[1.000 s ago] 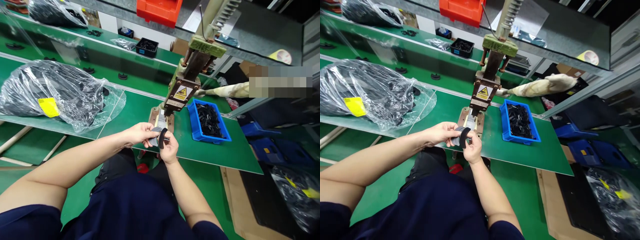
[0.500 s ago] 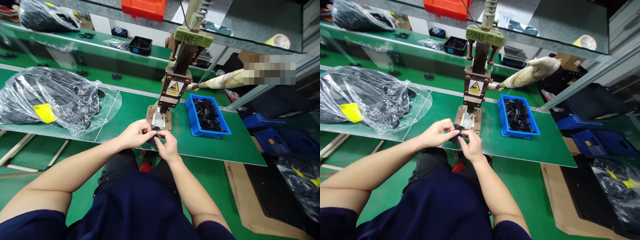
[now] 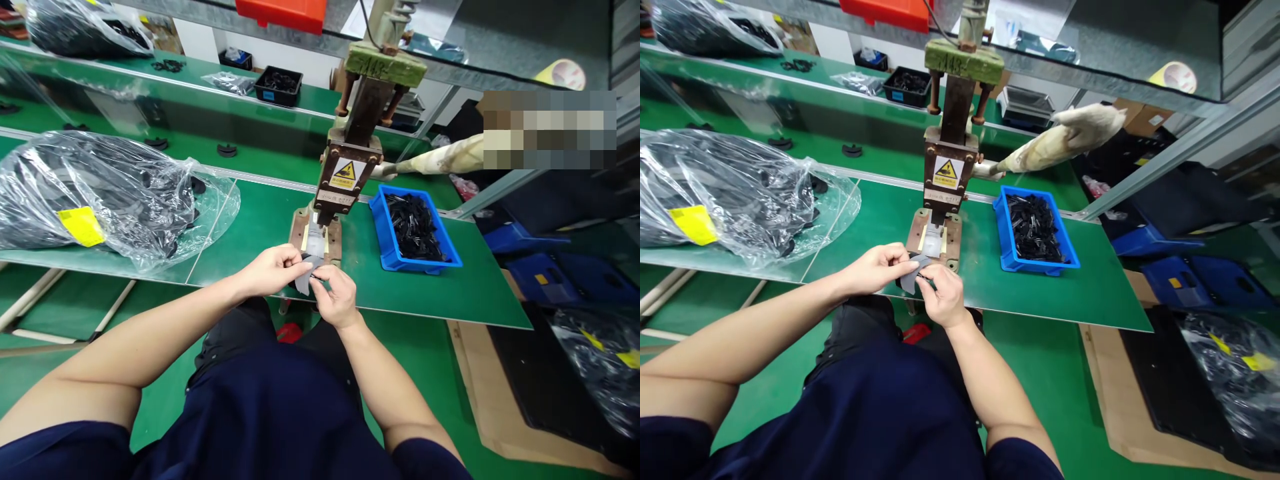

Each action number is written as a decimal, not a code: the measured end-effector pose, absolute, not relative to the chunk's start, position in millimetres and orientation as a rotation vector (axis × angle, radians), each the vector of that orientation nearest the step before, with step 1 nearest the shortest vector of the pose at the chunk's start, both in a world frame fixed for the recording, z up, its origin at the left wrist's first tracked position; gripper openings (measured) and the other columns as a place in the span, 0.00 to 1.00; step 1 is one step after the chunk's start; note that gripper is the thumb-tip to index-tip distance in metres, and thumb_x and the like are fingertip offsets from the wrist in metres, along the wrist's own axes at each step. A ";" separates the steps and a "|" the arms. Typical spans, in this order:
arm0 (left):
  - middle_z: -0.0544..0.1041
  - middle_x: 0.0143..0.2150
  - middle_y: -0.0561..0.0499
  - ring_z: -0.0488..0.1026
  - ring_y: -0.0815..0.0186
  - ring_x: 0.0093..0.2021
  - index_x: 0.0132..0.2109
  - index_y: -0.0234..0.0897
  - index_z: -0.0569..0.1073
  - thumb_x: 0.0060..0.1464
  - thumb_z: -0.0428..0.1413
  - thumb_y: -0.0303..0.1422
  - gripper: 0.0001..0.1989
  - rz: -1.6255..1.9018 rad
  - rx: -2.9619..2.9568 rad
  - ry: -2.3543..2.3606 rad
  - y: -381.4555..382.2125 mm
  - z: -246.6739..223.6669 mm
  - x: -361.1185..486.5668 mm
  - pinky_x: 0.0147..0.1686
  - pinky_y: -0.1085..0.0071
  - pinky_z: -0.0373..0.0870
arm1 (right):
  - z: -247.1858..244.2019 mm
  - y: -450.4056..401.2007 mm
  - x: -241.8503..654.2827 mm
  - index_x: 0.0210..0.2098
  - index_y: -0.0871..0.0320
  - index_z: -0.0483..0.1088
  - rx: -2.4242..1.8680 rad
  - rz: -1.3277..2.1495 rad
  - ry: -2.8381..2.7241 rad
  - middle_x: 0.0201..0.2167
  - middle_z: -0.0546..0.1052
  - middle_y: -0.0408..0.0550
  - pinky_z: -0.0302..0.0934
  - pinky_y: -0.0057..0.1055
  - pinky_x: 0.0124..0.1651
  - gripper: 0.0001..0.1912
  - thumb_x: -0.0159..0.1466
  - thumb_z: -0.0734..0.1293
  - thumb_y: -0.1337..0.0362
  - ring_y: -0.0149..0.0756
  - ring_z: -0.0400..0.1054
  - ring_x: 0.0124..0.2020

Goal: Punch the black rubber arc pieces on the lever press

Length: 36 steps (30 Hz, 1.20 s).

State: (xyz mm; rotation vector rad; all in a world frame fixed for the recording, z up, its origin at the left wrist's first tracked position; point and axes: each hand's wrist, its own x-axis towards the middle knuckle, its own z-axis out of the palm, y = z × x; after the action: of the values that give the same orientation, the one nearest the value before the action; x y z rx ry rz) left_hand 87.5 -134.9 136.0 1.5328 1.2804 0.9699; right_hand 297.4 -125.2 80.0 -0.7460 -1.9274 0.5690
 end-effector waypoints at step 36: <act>0.81 0.33 0.51 0.74 0.72 0.28 0.41 0.34 0.74 0.63 0.65 0.32 0.08 1.289 0.922 1.505 42.5 31.6 17.9 0.32 0.77 0.73 | 101.6 4.6 504.9 0.53 0.59 0.75 -1.761 0.199 -1.852 0.52 0.79 0.57 0.70 0.55 0.62 0.18 0.68 0.69 0.55 0.44 0.74 0.50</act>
State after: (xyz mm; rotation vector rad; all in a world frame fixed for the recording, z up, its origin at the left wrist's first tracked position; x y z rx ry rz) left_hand 17.9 42.5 31.6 0.9225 1.5054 1.2891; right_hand 504.9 4.6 101.6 -1.7613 -1.8525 0.1987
